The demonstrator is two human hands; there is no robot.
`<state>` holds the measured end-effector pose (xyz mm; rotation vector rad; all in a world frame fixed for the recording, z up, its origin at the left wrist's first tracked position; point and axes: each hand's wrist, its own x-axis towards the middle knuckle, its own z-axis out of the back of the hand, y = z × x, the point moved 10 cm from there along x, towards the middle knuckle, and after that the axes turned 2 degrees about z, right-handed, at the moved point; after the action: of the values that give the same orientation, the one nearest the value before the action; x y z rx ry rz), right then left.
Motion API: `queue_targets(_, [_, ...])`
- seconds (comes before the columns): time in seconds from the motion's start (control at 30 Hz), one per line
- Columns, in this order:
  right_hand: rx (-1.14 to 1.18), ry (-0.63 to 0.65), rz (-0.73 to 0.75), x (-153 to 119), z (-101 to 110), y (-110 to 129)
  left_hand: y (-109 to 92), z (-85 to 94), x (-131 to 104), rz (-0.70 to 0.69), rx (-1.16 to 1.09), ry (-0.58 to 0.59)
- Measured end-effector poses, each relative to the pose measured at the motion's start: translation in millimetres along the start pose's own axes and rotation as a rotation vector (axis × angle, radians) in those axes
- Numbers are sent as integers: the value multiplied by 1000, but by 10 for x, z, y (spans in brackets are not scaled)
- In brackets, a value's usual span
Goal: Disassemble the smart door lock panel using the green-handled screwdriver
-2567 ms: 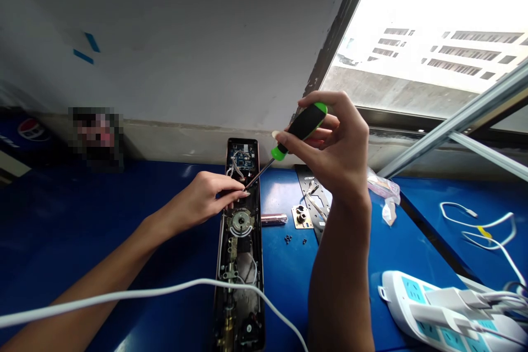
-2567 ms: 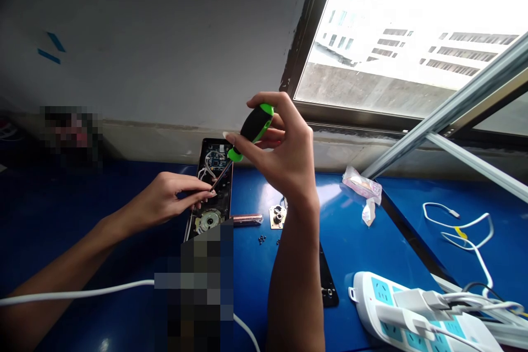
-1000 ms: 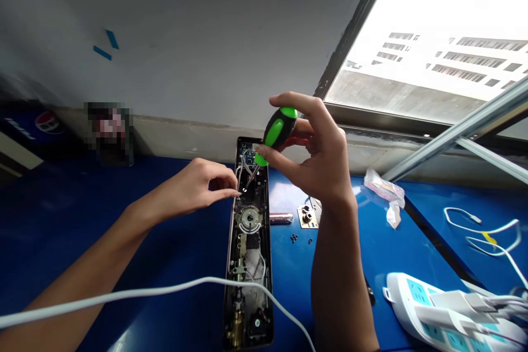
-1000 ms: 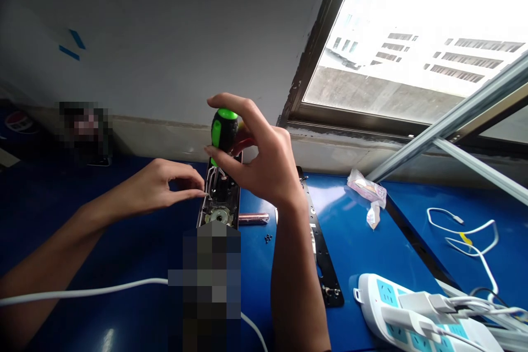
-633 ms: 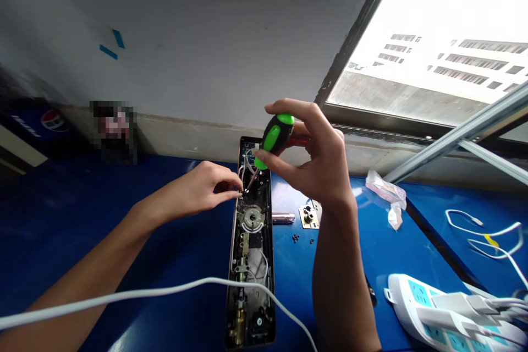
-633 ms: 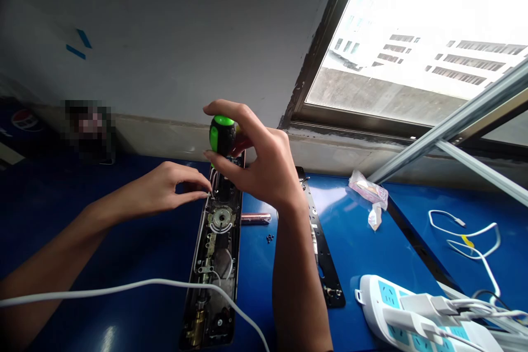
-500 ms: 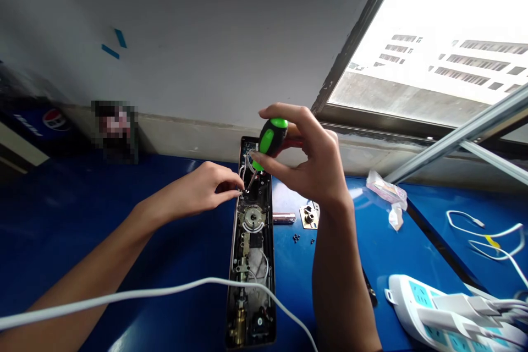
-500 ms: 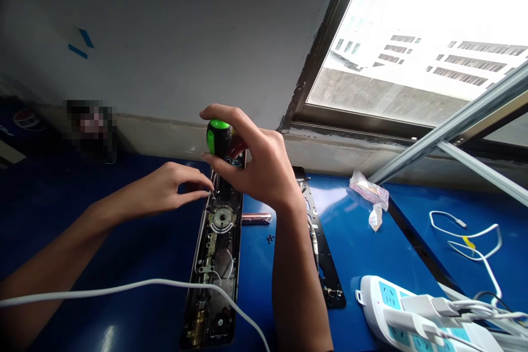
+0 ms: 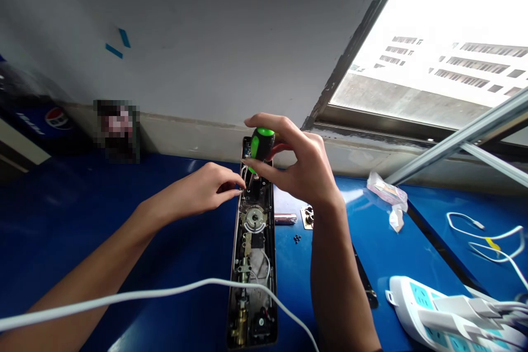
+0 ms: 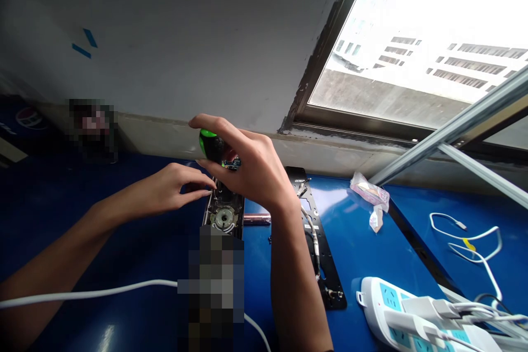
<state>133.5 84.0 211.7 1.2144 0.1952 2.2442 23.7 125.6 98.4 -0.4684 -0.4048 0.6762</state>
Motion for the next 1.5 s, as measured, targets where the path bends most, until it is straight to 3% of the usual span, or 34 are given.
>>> queue_targets(0.57, [-21, -9, 2, -8, 11, -18, -192, -64, -76, -3, 135, 103])
queue_targets(1.17, [-15, 3, 22, 5, -21, 21, -193, -102, -69, -14, 122, 158])
queue_targets(1.33, [169, 6, 6, 21, -12, 53, -182, 17, -79, -16, 119, 102])
queue_targets(1.5, [88, -109, 26, 12, 108, 18, -164, 45, -67, -29, 108, 47])
